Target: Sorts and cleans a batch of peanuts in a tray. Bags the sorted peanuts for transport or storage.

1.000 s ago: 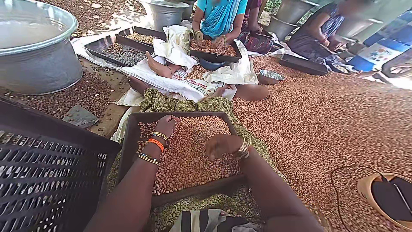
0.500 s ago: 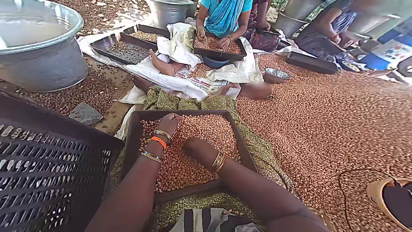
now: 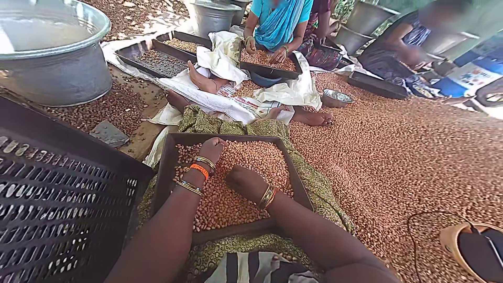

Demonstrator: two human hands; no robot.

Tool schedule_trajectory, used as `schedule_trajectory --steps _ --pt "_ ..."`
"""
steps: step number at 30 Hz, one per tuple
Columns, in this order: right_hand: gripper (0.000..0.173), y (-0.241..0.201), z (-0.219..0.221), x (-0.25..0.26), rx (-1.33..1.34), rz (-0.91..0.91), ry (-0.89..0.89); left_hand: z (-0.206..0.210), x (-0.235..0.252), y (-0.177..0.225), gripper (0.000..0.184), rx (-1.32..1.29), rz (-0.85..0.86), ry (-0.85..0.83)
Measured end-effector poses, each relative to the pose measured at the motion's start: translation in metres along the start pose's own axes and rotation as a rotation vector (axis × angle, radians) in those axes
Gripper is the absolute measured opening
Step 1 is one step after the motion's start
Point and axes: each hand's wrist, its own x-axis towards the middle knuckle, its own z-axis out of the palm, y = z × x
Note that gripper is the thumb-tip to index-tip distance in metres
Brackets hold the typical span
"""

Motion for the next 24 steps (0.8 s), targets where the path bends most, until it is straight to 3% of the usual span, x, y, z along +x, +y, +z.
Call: schedule_trajectory --steps 4,7,11,12,14,16,20,24 --pt "0.024 0.006 0.001 0.001 0.022 0.002 0.046 0.003 0.002 -0.001 0.027 0.017 0.013 -0.026" --pt "0.019 0.025 -0.012 -0.011 0.266 -0.116 0.124 0.001 0.002 -0.003 0.026 0.014 0.009 -0.014" --pt "0.029 0.065 -0.054 -0.05 0.777 -0.358 -0.458 -0.003 0.004 -0.002 0.027 0.008 -0.003 0.017" --pt "0.029 0.073 -0.064 -0.057 0.793 -0.345 -0.411 -0.004 0.005 -0.001 0.026 0.006 -0.017 0.027" --pt "0.024 0.082 -0.081 -0.067 0.612 -0.085 0.005 -0.005 0.005 0.0 0.028 -0.015 -0.054 0.035" --pt "0.037 0.095 -0.086 -0.056 0.264 0.259 0.291 -0.002 0.005 0.001 0.034 -0.046 -0.085 0.029" --pt "0.069 0.11 -0.077 -0.036 -0.039 0.57 0.179 0.011 0.002 0.0 0.042 -0.039 -0.136 -0.142" --pt "0.081 0.111 -0.069 -0.033 -0.1 0.583 0.092 0.021 0.0 -0.004 0.028 0.195 -0.031 -0.469"
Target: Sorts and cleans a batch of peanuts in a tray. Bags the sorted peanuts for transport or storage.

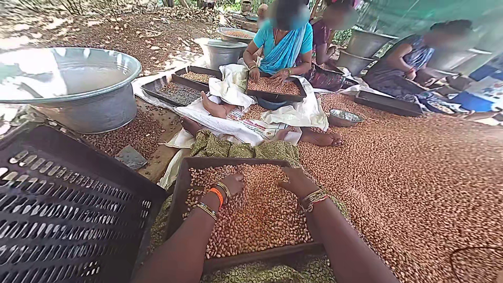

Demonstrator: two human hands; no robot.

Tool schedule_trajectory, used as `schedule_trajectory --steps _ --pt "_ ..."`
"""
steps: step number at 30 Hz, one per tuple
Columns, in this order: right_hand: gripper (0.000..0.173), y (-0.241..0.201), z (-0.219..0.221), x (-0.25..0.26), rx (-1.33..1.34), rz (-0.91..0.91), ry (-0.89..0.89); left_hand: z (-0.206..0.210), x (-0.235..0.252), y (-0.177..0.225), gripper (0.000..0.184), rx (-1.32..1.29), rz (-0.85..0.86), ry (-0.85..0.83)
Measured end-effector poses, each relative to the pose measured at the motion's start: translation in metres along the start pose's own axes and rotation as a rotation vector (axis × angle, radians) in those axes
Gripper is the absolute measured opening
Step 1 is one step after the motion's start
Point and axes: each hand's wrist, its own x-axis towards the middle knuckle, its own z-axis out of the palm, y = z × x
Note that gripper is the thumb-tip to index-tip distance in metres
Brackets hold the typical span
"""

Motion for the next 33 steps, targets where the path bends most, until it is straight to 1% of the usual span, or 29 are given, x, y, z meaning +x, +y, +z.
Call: schedule_trajectory --steps 1,3,4,5,6,7,8,9,10,11,13,14,15,16,19,20,21,22,24,26,28,29,31,33 --pt "0.081 0.002 0.005 0.0 -0.004 -0.018 0.009 0.001 0.0 -0.001 0.022 0.064 0.044 -0.105" --pt "0.077 -0.002 0.012 -0.003 -0.049 -0.016 0.013 0.005 0.002 -0.003 0.017 0.156 0.118 -0.301" --pt "0.076 -0.004 0.012 -0.004 -0.064 -0.014 -0.002 0.008 0.001 -0.002 0.02 0.174 0.13 -0.383" --pt "0.077 -0.006 0.012 -0.006 -0.06 -0.021 -0.022 0.012 -0.002 0.0 0.03 0.177 0.132 -0.445" --pt "0.08 -0.008 0.012 -0.008 -0.041 -0.03 -0.053 0.012 -0.005 0.004 0.036 0.192 0.135 -0.49" --pt "0.084 -0.011 0.012 -0.01 -0.016 -0.037 -0.092 0.009 -0.008 0.007 0.037 0.195 0.146 -0.5" --pt "0.09 -0.014 0.011 -0.01 0.016 -0.044 -0.138 0.002 -0.012 0.009 0.035 0.179 0.166 -0.461" --pt "0.094 -0.019 0.011 -0.011 0.044 -0.054 -0.184 -0.008 -0.015 0.009 0.031 0.148 0.183 -0.369" --pt "0.097 -0.024 0.013 -0.012 0.077 -0.066 -0.217 -0.018 -0.019 0.008 0.027 0.093 0.185 -0.231" --pt "0.097 -0.031 0.015 -0.013 0.099 -0.074 -0.241 -0.029 -0.023 0.008 0.026 0.007 0.164 -0.061" --pt "0.093 -0.052 0.015 -0.02 0.125 -0.101 -0.284 -0.045 -0.025 0.005 0.027 -0.161 0.077 0.276" --pt "0.09 -0.064 0.016 -0.023 0.148 -0.135 -0.301 -0.05 -0.024 0.003 0.028 -0.221 0.037 0.396" --pt "0.089 -0.076 0.018 -0.025 0.175 -0.181 -0.309 -0.054 -0.022 0.0 0.029 -0.255 0.009 0.478" --pt "0.09 -0.089 0.021 -0.026 0.208 -0.231 -0.311 -0.057 -0.022 -0.002 0.03 -0.272 -0.011 0.524" --pt "0.103 -0.129 0.033 -0.031 0.248 -0.365 -0.312 -0.063 -0.022 -0.007 0.029 -0.289 -0.034 0.591" --pt "0.104 -0.142 0.037 -0.035 0.236 -0.405 -0.314 -0.064 -0.022 -0.008 0.029 -0.297 -0.035 0.608" --pt "0.103 -0.153 0.041 -0.04 0.209 -0.448 -0.322 -0.065 -0.023 -0.01 0.029 -0.3 -0.033 0.626" --pt "0.098 -0.163 0.042 -0.047 0.183 -0.508 -0.344 -0.064 -0.023 -0.011 0.029 -0.306 -0.028 0.64" --pt "0.082 -0.171 0.046 -0.061 0.135 -0.692 -0.384 -0.062 -0.022 -0.013 0.029 -0.293 -0.023 0.647" --pt "0.061 -0.164 0.051 -0.068 0.112 -0.885 -0.425 -0.058 -0.019 -0.012 0.029 -0.269 -0.018 0.62" --pt "0.046 -0.149 0.056 -0.066 0.059 -1.002 -0.435 -0.056 -0.018 -0.011 0.03 -0.233 -0.029 0.596" --pt "0.041 -0.14 0.055 -0.064 0.03 -1.026 -0.444 -0.055 -0.019 -0.01 0.03 -0.218 -0.034 0.589" --pt "0.033 -0.12 0.043 -0.062 -0.024 -1.015 -0.518 -0.053 -0.018 -0.009 0.03 -0.197 -0.026 0.587" --pt "0.026 -0.101 0.025 -0.059 -0.07 -0.948 -0.602 -0.049 -0.017 -0.006 0.03 -0.169 0.016 0.547"
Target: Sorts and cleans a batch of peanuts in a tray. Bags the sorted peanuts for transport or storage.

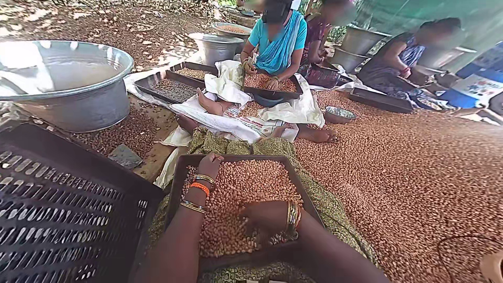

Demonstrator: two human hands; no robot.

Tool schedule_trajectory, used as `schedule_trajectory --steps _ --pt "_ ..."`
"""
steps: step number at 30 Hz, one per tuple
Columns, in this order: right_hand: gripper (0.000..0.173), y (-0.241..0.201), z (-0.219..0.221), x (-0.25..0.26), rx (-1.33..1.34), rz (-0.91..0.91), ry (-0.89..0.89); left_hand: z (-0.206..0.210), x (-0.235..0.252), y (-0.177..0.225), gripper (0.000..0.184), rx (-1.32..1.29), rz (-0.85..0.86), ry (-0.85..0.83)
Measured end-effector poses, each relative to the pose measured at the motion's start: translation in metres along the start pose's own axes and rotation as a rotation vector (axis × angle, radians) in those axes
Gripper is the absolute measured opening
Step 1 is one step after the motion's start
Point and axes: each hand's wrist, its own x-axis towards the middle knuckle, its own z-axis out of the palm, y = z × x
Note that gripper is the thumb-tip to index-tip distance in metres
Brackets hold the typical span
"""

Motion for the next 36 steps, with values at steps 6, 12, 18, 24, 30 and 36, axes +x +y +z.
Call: schedule_trajectory --steps 6,12,18,24,30,36 --pt "0.019 0.032 -0.037 -0.014 -0.061 0.43 0.251 0.026 -0.012 0.007 0.022 -0.055 0.163 -0.445" --pt "0.022 0.061 -0.014 0.033 0.002 0.391 0.556 0.021 -0.012 0.006 0.023 0.015 0.034 -0.4" --pt "0.028 0.05 -0.014 0.032 -0.029 0.526 0.465 0.025 -0.011 0.004 0.023 -0.134 0.01 -0.383" --pt "0.029 0.045 -0.025 0.008 0.146 0.593 0.754 0.025 -0.016 0.005 0.028 -0.31 -0.083 -0.419" --pt "0.028 0.019 -0.06 -0.007 0.221 0.398 0.922 0.033 -0.023 0.003 0.075 -0.74 -0.174 -0.633" --pt "0.036 0.098 -0.049 0.017 0.353 0.389 0.719 0.027 -0.023 0.008 0.041 -0.888 -0.246 -0.321"
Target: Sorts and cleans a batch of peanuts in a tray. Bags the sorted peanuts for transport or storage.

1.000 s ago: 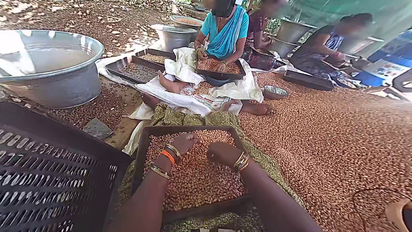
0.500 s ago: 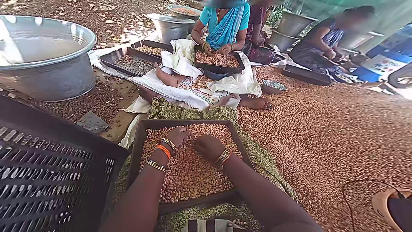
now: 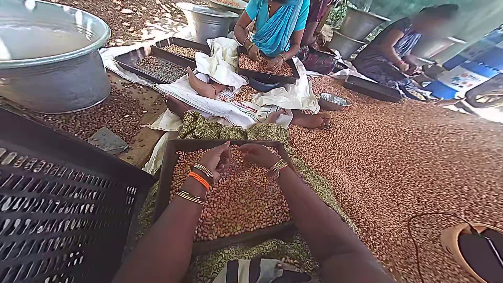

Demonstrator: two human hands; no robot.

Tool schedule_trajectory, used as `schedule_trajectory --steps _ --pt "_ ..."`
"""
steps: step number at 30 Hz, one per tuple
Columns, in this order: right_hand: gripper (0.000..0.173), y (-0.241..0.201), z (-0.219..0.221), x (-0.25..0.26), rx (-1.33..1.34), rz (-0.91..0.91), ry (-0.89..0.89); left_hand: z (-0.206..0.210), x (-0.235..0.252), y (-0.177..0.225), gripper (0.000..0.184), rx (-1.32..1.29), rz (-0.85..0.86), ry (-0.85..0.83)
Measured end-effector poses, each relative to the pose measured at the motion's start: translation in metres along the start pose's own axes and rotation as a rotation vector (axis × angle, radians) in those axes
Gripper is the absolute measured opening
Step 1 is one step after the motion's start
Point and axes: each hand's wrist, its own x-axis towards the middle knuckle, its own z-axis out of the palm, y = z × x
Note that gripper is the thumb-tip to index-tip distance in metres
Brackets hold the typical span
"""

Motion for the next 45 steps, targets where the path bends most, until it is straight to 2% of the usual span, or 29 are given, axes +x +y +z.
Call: schedule_trajectory --steps 2,5,9,11,14,17,19,23,26,29,30,33,36,41,45 --pt "0.048 -0.002 0.019 0.001 -0.018 -0.034 -0.076 0.003 0.006 0.0 0.037 -0.027 0.105 0.11" --pt "0.065 -0.031 0.039 -0.009 -0.091 -0.113 -0.155 0.005 0.008 0.003 0.04 -0.098 0.239 0.149" --pt "0.067 -0.062 0.061 -0.028 -0.132 -0.238 -0.332 -0.006 0.007 0.006 0.041 -0.133 0.347 0.15" --pt "0.059 -0.064 0.066 -0.038 -0.147 -0.376 -0.431 -0.015 0.009 0.006 0.036 -0.128 0.375 0.177" --pt "0.032 -0.052 0.05 -0.052 -0.119 -0.554 -0.581 -0.021 0.013 0.002 0.027 -0.091 0.361 0.209" --pt "0.018 -0.036 0.007 -0.067 -0.095 -0.437 -0.681 -0.018 0.017 -0.004 0.026 -0.028 0.338 0.185" --pt "0.016 -0.026 -0.023 -0.07 -0.169 -0.293 -0.588 -0.014 0.017 -0.005 0.026 0.009 0.329 0.162" --pt "0.028 0.006 -0.05 -0.055 -0.305 0.029 -0.088 -0.007 0.016 -0.006 0.024 0.058 0.311 0.157" --pt "0.029 0.037 -0.036 -0.035 -0.247 0.089 0.203 -0.01 0.017 -0.008 0.023 0.058 0.316 0.174" --pt "0.022 0.04 -0.022 -0.031 -0.209 0.075 0.366 -0.012 0.018 -0.008 0.024 0.076 0.318 0.185" --pt "0.021 0.036 -0.019 -0.031 -0.209 0.056 0.368 -0.012 0.019 -0.009 0.025 0.09 0.306 0.177" --pt "0.023 0.02 -0.011 -0.028 -0.225 0.021 0.18 -0.009 0.019 -0.011 0.027 0.133 0.27 0.127" --pt "0.026 0.015 0.005 -0.018 -0.371 0.11 0.049 -0.007 0.019 -0.013 0.026 0.203 0.242 0.086" --pt "0.027 0.003 0.014 -0.012 -0.489 0.169 -0.01 -0.008 0.017 -0.012 0.025 0.284 0.24 0.071" --pt "0.027 0.005 0.012 -0.016 -0.438 0.175 0.07 -0.008 0.018 -0.011 0.026 0.284 0.253 0.07"
